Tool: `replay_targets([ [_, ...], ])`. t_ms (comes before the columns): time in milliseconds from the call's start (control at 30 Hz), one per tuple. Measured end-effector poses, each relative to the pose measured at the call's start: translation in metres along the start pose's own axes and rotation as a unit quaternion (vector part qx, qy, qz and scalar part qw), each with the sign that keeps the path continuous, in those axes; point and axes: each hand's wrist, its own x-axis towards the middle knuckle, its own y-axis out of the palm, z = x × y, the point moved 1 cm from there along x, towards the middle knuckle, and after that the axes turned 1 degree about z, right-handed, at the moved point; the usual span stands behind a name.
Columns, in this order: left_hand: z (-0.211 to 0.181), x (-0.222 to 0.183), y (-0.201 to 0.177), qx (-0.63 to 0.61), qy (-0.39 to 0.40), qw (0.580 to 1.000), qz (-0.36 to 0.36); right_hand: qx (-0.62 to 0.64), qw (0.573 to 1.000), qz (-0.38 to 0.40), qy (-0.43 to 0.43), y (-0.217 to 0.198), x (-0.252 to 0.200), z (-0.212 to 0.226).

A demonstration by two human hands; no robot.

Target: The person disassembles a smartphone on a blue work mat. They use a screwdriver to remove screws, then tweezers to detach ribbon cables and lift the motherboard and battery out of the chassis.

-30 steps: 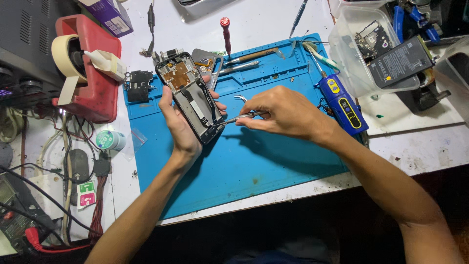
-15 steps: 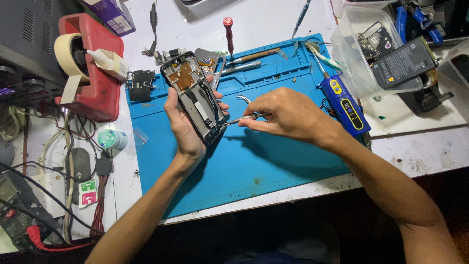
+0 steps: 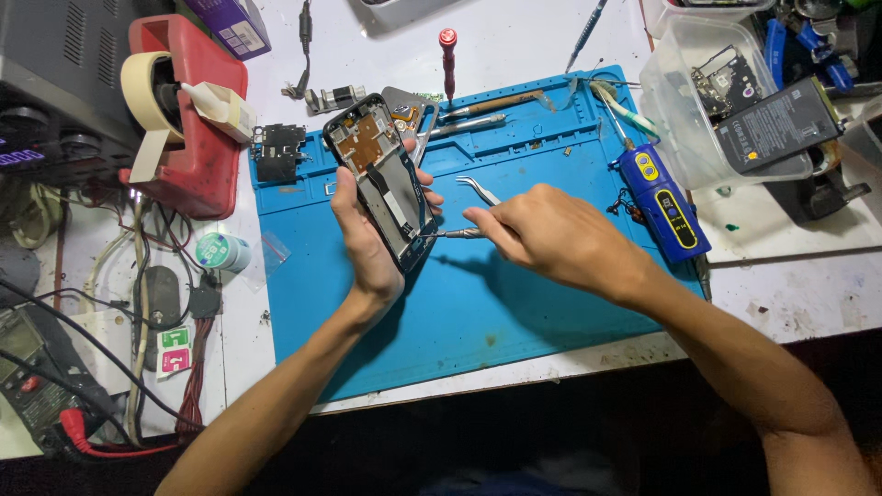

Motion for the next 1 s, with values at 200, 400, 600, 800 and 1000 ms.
replay_targets([
  [200,0.003,-0.004,0.003,0.045,0.016,0.999,0.016,0.008,0.995,-0.018,-0.094,-0.013,-0.012,0.002],
  [400,0.001,-0.002,0.002,0.028,-0.005,1.0,0.01,-0.072,0.996,-0.017,-0.049,-0.007,-0.014,0.012],
  [600,0.004,0.001,-0.002,0.008,-0.004,1.0,0.004,-0.059,0.997,-0.008,-0.047,-0.007,-0.015,0.013],
  [800,0.003,0.001,0.0,0.0,-0.012,1.0,-0.002,-0.108,0.994,0.022,-0.019,0.002,-0.003,-0.001],
  [1000,0.003,0.0,0.0,0.02,-0.006,1.0,-0.002,-0.053,0.998,0.0,-0.037,-0.007,-0.01,0.015],
])
